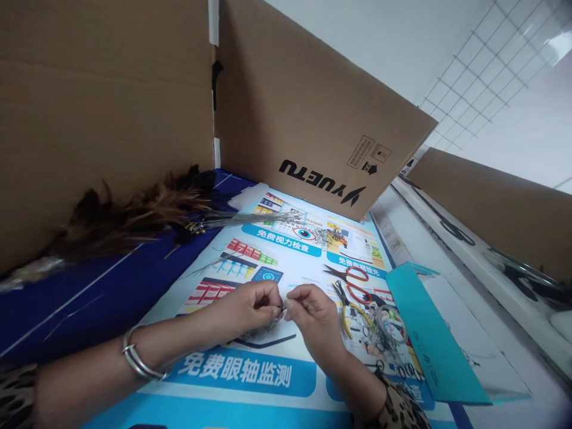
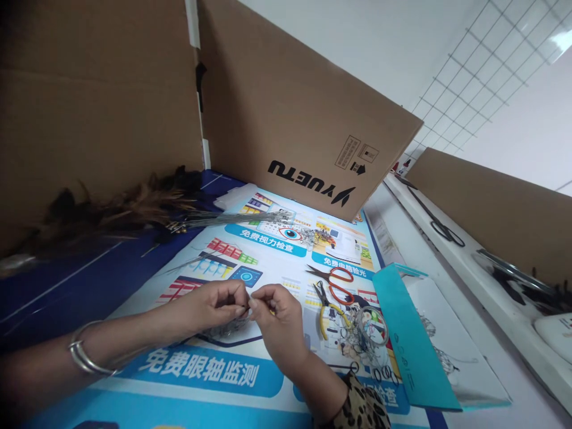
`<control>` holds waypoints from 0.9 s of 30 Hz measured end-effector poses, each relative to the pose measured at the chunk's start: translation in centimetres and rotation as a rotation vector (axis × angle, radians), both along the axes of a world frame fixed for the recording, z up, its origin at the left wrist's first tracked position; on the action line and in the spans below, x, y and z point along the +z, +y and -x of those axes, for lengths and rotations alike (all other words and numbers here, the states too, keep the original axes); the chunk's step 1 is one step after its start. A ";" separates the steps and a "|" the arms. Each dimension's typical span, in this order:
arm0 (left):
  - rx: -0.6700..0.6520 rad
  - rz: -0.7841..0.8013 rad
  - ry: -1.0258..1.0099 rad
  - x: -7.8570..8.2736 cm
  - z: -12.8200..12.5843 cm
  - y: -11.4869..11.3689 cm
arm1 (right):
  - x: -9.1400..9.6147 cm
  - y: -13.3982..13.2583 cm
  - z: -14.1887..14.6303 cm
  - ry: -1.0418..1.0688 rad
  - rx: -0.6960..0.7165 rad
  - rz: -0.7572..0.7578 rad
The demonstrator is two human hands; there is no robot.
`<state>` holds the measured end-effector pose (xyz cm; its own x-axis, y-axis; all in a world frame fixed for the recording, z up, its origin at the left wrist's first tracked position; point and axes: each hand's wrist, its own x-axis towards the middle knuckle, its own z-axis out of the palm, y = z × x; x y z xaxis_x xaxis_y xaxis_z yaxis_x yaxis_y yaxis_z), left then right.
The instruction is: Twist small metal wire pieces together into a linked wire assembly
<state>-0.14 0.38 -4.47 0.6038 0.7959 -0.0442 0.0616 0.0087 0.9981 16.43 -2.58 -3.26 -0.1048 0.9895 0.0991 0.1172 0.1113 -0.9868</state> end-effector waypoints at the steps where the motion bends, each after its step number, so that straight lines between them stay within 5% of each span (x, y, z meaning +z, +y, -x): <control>1: 0.015 -0.012 0.000 -0.1 -0.1 -0.1 | 0.0 0.0 0.1 0.013 0.005 0.004; 11: 0.152 -0.075 0.046 0.9 -0.3 -0.5 | -0.6 0.4 -0.5 -0.002 -0.005 0.049; 19: 0.210 -0.133 0.067 0.5 -0.3 -0.3 | 0.3 0.0 0.2 -0.323 -0.033 -0.275; 27: 0.188 -0.138 0.086 -0.1 -0.6 -0.7 | 0.0 -0.2 0.3 -0.380 -0.059 -0.398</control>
<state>0.45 -0.34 -4.55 0.4434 0.8959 0.0282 0.1568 -0.1085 0.9817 16.10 -2.75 -3.30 -0.1517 0.8888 0.4325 0.4744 0.4494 -0.7570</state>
